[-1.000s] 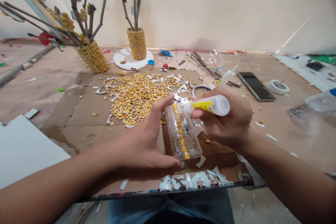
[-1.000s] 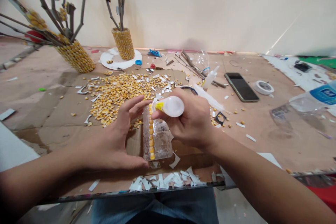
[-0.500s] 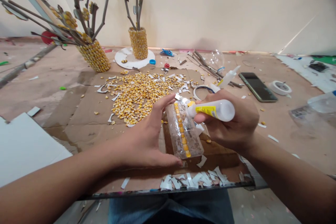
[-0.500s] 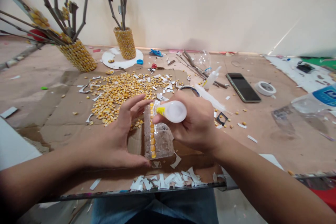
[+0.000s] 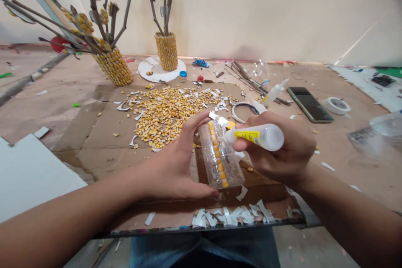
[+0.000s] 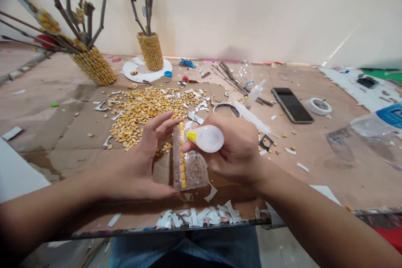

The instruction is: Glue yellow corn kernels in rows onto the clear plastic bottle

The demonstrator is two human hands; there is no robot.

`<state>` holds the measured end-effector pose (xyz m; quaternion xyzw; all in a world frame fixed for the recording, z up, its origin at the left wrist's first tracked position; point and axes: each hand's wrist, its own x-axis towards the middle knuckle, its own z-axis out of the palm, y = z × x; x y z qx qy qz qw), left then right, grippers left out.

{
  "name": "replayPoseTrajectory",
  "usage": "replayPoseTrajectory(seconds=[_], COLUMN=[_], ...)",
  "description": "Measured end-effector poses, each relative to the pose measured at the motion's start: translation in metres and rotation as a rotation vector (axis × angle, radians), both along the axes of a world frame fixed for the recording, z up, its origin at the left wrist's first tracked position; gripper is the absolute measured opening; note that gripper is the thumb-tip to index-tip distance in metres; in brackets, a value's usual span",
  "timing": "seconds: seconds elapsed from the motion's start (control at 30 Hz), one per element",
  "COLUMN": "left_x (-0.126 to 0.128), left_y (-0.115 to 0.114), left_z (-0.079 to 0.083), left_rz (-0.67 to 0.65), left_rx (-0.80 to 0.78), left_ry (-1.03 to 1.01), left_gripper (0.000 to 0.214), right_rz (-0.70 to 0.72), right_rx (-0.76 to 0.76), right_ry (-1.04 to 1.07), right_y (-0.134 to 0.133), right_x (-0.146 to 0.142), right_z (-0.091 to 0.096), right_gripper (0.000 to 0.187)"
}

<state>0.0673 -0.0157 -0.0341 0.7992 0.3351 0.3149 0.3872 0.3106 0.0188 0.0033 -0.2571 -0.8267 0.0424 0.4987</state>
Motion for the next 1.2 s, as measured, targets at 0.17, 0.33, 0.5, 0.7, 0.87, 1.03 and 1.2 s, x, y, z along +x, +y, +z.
replayPoseTrajectory(seconds=[0.17, 0.33, 0.5, 0.7, 0.87, 1.03, 1.2], left_x=[-0.001, -0.003, -0.004, -0.003, -0.003, -0.003, -0.003], left_y=[0.002, 0.003, 0.004, 0.004, 0.004, 0.003, 0.003], left_z=[-0.001, -0.001, 0.0, 0.0, 0.001, 0.002, 0.001], left_rz=[-0.005, -0.001, -0.006, -0.001, -0.004, -0.01, -0.006], left_rx=[-0.014, -0.015, 0.015, 0.003, 0.017, 0.01, 0.004], left_ry=[-0.024, -0.007, 0.026, 0.032, 0.016, 0.017, 0.039], left_gripper=[0.143, 0.146, 0.148, 0.148, 0.147, 0.148, 0.141], right_rz=[0.005, 0.02, 0.021, 0.043, -0.026, -0.044, 0.085], right_rx=[-0.018, -0.031, -0.032, -0.074, -0.103, -0.136, -0.184], right_ry=[0.005, -0.013, -0.025, 0.018, 0.19, 0.24, 0.308], right_y=[-0.002, -0.003, -0.004, -0.005, 0.002, 0.007, 0.005], right_x=[0.001, 0.002, 0.003, 0.002, 0.0, 0.0, 0.0], right_z=[0.001, 0.002, 0.005, 0.004, 0.0, -0.002, 0.0], right_gripper=[0.026, 0.023, 0.025, 0.025, 0.032, 0.034, 0.029])
